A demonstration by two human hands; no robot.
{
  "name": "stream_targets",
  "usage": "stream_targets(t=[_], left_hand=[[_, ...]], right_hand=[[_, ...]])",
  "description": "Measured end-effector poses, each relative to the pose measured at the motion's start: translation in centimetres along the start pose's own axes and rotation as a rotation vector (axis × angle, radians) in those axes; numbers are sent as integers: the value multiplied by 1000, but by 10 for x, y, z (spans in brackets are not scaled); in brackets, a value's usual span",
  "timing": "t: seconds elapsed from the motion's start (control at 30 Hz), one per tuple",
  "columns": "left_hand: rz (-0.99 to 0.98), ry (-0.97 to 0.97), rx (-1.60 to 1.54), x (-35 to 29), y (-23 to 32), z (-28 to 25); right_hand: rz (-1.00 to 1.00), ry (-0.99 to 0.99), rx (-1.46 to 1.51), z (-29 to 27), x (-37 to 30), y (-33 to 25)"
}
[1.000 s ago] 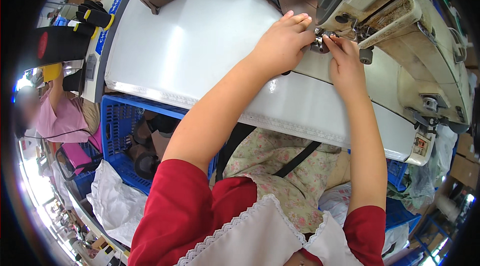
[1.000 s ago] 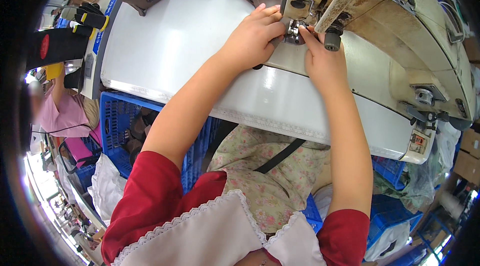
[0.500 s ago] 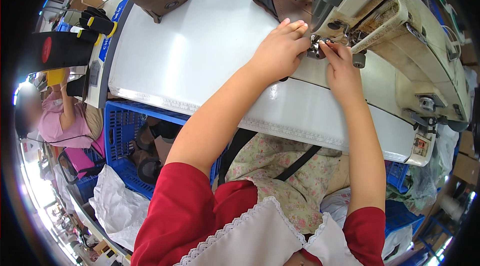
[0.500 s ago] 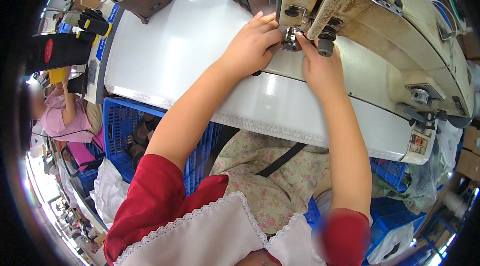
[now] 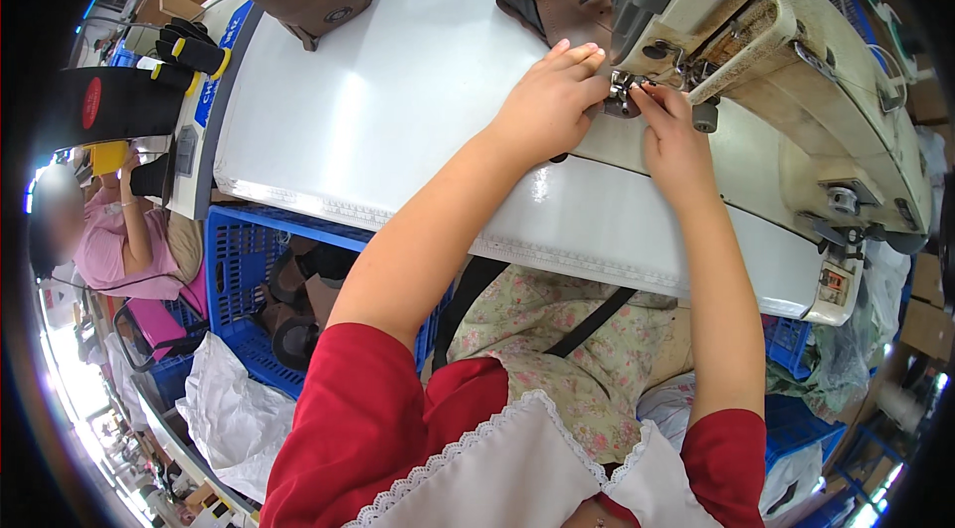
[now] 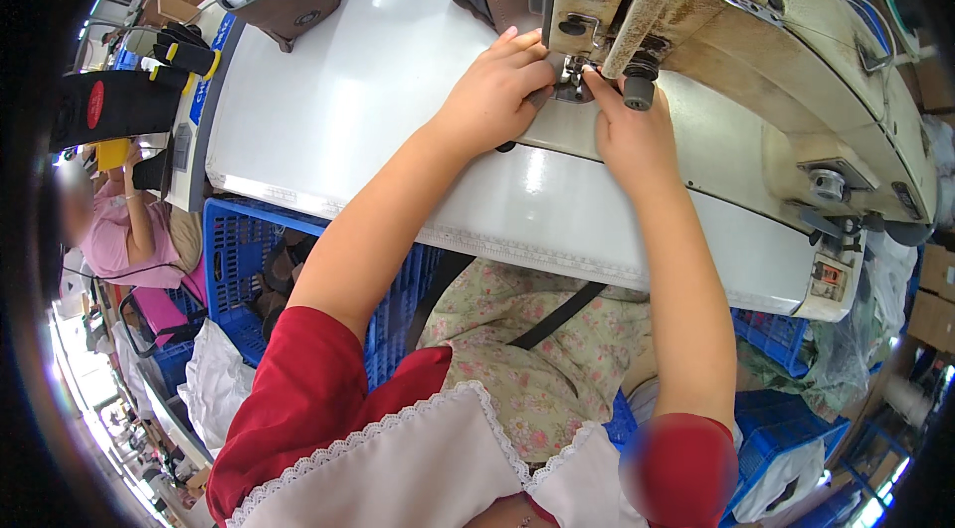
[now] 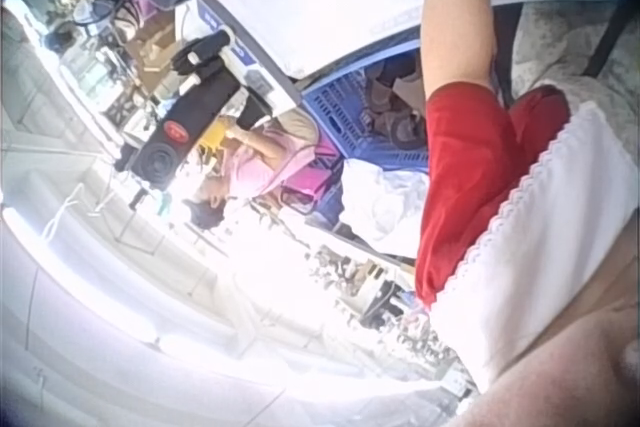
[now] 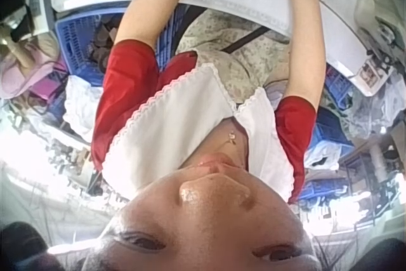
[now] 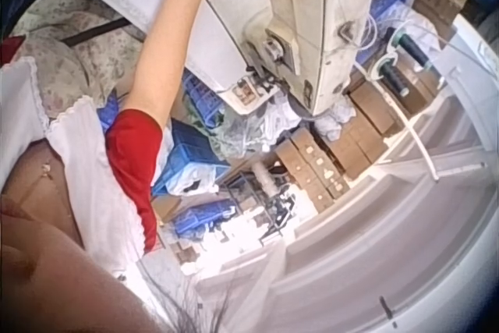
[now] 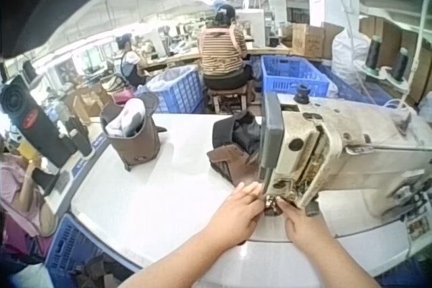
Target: Sewing a lining and trim onto a leather shoe upper using an industrial sewing machine.
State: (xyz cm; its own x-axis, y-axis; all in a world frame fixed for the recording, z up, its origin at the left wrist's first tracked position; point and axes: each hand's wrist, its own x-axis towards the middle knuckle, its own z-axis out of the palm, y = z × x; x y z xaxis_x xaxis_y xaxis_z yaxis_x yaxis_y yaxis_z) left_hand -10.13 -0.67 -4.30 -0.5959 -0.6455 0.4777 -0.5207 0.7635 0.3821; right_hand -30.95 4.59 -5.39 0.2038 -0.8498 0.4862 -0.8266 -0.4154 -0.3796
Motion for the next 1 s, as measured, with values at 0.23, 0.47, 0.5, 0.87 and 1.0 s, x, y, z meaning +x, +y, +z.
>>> stream_targets(t=[0.23, 0.47, 0.5, 0.87, 1.0], left_hand=[[36, -161, -34, 4, -6, -26], [375, -312, 369, 28, -19, -43], [394, -316, 365, 31, -20, -42], [483, -321, 611, 41, -12, -37], [411, -353, 595, 42, -4, -40]], right_hand=[[16, 24, 88, -21, 1, -11], [123, 367, 37, -162, -110, 10], [282, 582, 130, -193, -120, 36], [852, 948, 507, -293, -154, 219], [833, 722, 112, -312, -145, 235]])
